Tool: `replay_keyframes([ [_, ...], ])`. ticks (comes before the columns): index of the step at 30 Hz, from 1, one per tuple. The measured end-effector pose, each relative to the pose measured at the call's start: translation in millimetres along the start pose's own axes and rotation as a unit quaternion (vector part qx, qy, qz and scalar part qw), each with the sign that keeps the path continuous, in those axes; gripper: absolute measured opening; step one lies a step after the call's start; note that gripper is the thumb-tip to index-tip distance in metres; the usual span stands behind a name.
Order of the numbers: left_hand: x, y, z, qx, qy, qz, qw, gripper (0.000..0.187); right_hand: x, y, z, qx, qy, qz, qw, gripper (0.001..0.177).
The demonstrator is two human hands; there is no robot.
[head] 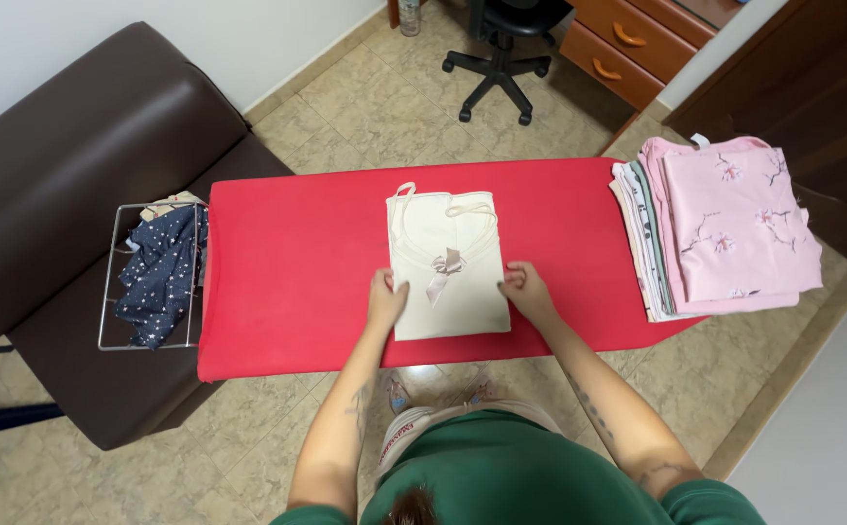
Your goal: Folding various items of clothing including a t-shirt and a top on an ironing board.
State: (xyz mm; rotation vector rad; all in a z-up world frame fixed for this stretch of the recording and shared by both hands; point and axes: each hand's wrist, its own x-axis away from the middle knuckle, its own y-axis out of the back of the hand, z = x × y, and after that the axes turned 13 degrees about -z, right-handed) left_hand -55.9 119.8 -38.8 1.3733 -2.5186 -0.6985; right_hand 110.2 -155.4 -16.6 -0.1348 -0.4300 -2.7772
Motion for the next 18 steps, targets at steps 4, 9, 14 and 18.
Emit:
replay_keyframes([
  [4, -32.2, -12.5, -22.2, 0.039, 0.125, -0.005, 0.991, 0.036, -40.8, -17.9, 1.4, -0.035, -0.044, -0.010, 0.998, 0.048],
  [9, -40.6, -14.6, -30.9, 0.045, 0.168, 0.004, 0.985, 0.025, -58.0, -22.3, 1.8, -0.088, -0.133, 0.027, 0.987, 0.021],
  [14, -17.9, 31.8, -78.0, 0.108, -0.055, -0.023, 0.992, 0.015, -30.7, -2.7, 27.2, -0.002, 0.114, -0.024, 0.993, 0.014],
  [18, -3.1, 58.1, -101.4, 0.166, -0.127, 0.013, 0.978, 0.014, 8.3, 16.5, 89.9, 0.049, 0.237, -0.029, 0.970, 0.010],
])
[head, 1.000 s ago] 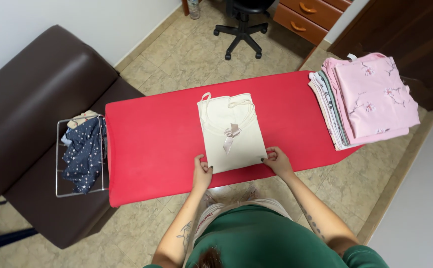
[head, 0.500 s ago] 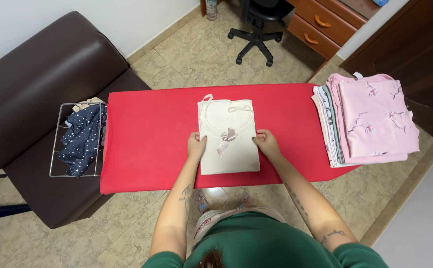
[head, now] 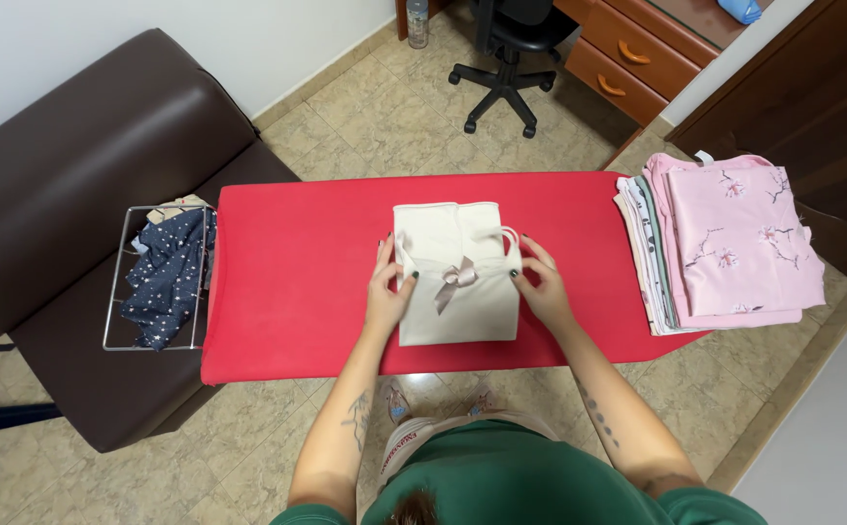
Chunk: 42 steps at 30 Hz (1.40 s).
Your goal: Folding various items of clothing including a t-shirt and a top on an ironing board.
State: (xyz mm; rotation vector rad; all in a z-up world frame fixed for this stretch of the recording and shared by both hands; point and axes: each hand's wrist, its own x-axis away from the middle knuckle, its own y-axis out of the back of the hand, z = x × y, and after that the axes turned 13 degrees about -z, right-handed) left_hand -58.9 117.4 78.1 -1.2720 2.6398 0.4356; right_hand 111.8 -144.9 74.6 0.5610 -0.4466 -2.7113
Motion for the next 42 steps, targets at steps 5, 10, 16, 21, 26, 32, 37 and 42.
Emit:
replay_keyframes([
  [5, 18.9, 19.0, -10.1, 0.027, -0.011, 0.022, 0.999, 0.015, 18.7, 20.8, 33.4, -0.044, -0.019, 0.009, 0.999, 0.011],
  [10, 16.9, 26.6, -20.9, 0.081, -0.018, 0.032, 0.996, 0.012, 23.8, 28.0, 50.4, -0.058, 0.001, -0.009, 0.998, 0.006],
  [16, -6.3, 30.6, -28.5, 0.053, -0.099, 0.054, 0.992, 0.013, 22.3, 14.5, 38.6, -0.213, -0.063, -0.005, 0.975, 0.017],
  [21, -14.1, 27.6, -3.6, 0.052, -0.119, 0.100, 0.987, 0.011, 32.0, -1.2, 36.8, -0.334, -0.192, -0.074, 0.920, 0.016],
  [26, -7.5, 18.7, 13.5, 0.238, 0.104, 0.137, 0.956, 0.007, 45.7, -5.4, 22.4, -0.354, -0.238, -0.125, 0.896, 0.020],
  [32, -34.2, -1.2, 22.7, 0.313, 0.206, 0.130, 0.918, 0.024, 7.6, -23.1, 21.4, -0.352, -0.221, -0.104, 0.903, 0.045],
  [37, -74.8, -32.7, 67.2, 0.312, 0.233, 0.096, 0.916, 0.040, -49.8, -53.4, -9.6, -0.344, -0.255, -0.070, 0.901, 0.058],
  [42, -109.0, -56.1, 101.8, 0.257, 0.296, 0.044, 0.919, 0.065, -96.7, -83.4, -65.5, -0.353, -0.267, -0.028, 0.897, 0.058],
])
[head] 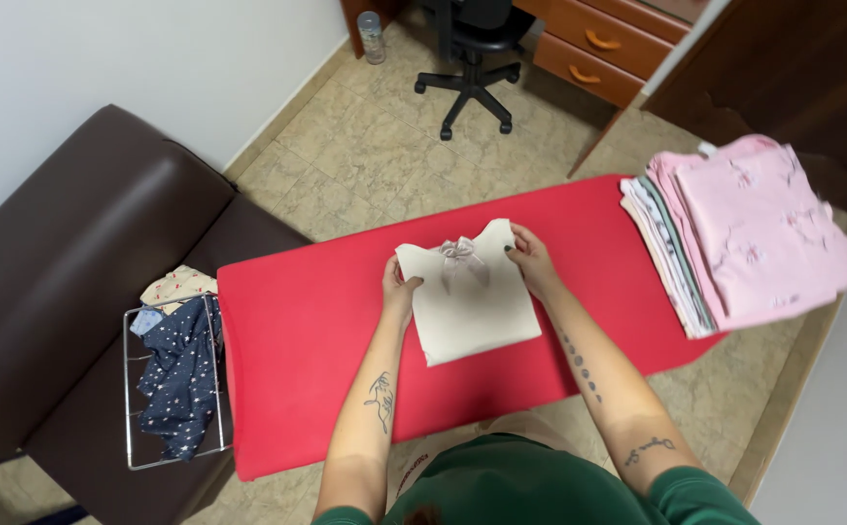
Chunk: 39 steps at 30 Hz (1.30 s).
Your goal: Folding various items of clothing including a t-shirt and a top on an ironing board.
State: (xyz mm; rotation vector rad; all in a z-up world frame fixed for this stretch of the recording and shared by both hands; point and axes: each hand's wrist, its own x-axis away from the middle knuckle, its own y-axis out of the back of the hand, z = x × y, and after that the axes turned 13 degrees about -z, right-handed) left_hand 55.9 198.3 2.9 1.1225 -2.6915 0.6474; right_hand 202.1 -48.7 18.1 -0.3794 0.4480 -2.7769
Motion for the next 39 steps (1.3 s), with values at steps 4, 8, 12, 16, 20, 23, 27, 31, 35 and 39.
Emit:
replay_keyframes([
  [4, -21.9, -0.3, 11.4, -0.001, 0.021, -0.017, 1.000, 0.069, -26.5, -3.6, -6.2, 0.044, -0.030, -0.007, 0.999, 0.058],
  [8, -29.6, 2.2, 25.2, -0.018, 0.013, -0.010, 1.000, 0.077, -30.2, -8.8, -8.2, 0.202, -0.038, -0.066, 0.977, 0.054],
  [12, 6.7, -5.3, 2.8, -0.026, -0.011, -0.022, 0.999, 0.083, -0.6, -29.2, 19.0, 0.293, -0.020, -0.121, 0.948, 0.063],
  [16, 63.0, 2.4, -0.7, -0.012, 0.009, -0.055, 0.998, 0.087, 37.4, 6.4, -20.3, 0.316, 0.024, -0.141, 0.938, 0.062],
  [20, 101.8, 24.5, 35.0, -0.042, -0.003, -0.083, 0.996, 0.074, 80.7, 21.4, -33.2, 0.301, 0.046, -0.156, 0.940, 0.053],
  [23, 118.8, 27.4, 35.2, -0.059, -0.034, -0.075, 0.995, 0.065, 102.3, 18.4, -26.3, 0.281, 0.064, -0.166, 0.943, 0.053],
  [27, 128.8, 26.1, 30.2, -0.078, -0.054, -0.068, 0.993, 0.058, 122.6, -1.5, -2.2, 0.329, 0.089, -0.199, 0.919, 0.049],
  [31, 131.3, 32.2, 51.3, -0.098, -0.083, -0.063, 0.990, 0.060, 126.1, -6.6, -0.7, 0.377, 0.078, -0.212, 0.898, 0.048],
  [35, 139.6, 35.3, 50.6, -0.164, -0.108, -0.059, 0.979, 0.061, 135.0, -6.6, 1.7, 0.405, 0.098, -0.192, 0.888, 0.050],
  [39, 150.1, 27.0, 31.5, -0.283, -0.118, -0.089, 0.948, 0.061, 147.0, -11.1, 15.5, 0.464, 0.120, -0.192, 0.856, 0.052],
])
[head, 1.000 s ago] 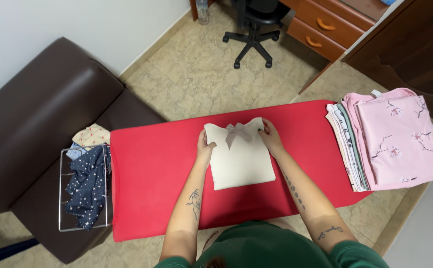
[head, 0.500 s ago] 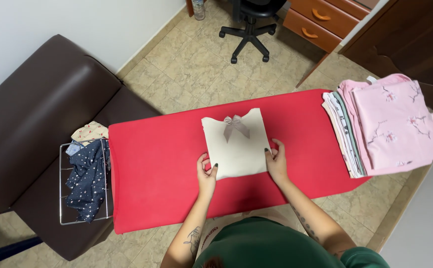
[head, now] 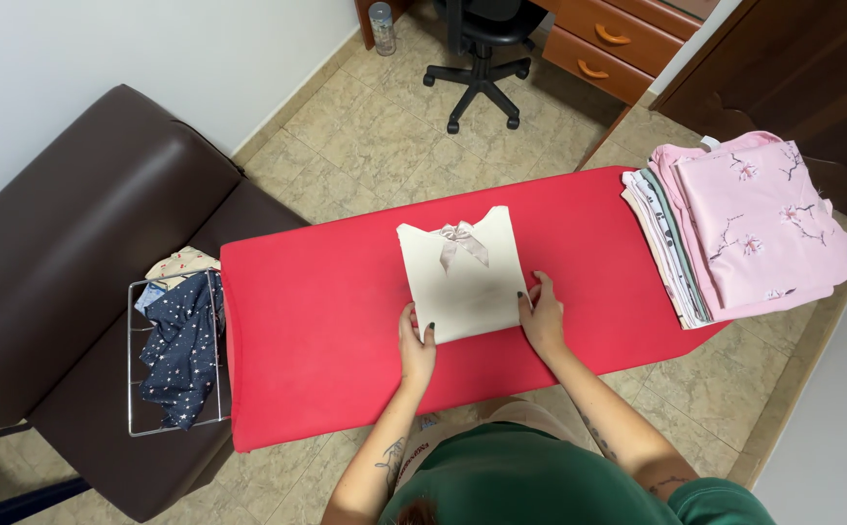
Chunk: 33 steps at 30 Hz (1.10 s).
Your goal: Folding various items of clothing including a t-shirt and a top on an ironing board.
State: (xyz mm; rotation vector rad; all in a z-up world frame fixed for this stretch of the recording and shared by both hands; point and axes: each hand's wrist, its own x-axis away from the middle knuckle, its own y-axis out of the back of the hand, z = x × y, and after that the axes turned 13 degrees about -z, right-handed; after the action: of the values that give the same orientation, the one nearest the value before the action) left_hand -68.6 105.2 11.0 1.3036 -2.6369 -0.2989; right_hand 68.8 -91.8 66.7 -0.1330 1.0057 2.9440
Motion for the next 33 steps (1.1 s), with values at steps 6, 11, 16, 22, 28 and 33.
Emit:
replay_keyframes([
  [6, -37.4, -21.3, -16.2, -0.151, -0.229, -0.023, 0.962, 0.067, -40.3, -27.7, -6.8, 0.064, 0.213, -0.034, 0.974, 0.050],
  [11, -103.8, -69.4, -17.8, -0.293, -0.238, 0.048, 0.925, 0.069, -85.3, -75.2, 3.7, 0.156, 0.349, 0.006, 0.924, 0.061],
  [16, -133.4, -75.8, -4.2, -0.365, -0.226, 0.052, 0.902, 0.067, -112.0, -94.2, -5.3, 0.190, 0.299, 0.074, 0.932, 0.074],
  [22, -132.0, -73.2, -3.2, -0.385, -0.222, 0.077, 0.893, 0.066, -115.0, -93.0, -11.4, 0.203, 0.274, 0.108, 0.934, 0.078],
  [28, -87.6, -59.1, 1.3, -0.380, -0.236, 0.034, 0.894, 0.071, -80.9, -65.9, -18.5, 0.156, 0.335, 0.090, 0.925, 0.077],
  [33, -35.9, -32.9, 1.9, -0.419, -0.200, 0.074, 0.883, 0.070, -35.2, -35.8, -28.6, 0.234, 0.355, 0.187, 0.886, 0.074],
])
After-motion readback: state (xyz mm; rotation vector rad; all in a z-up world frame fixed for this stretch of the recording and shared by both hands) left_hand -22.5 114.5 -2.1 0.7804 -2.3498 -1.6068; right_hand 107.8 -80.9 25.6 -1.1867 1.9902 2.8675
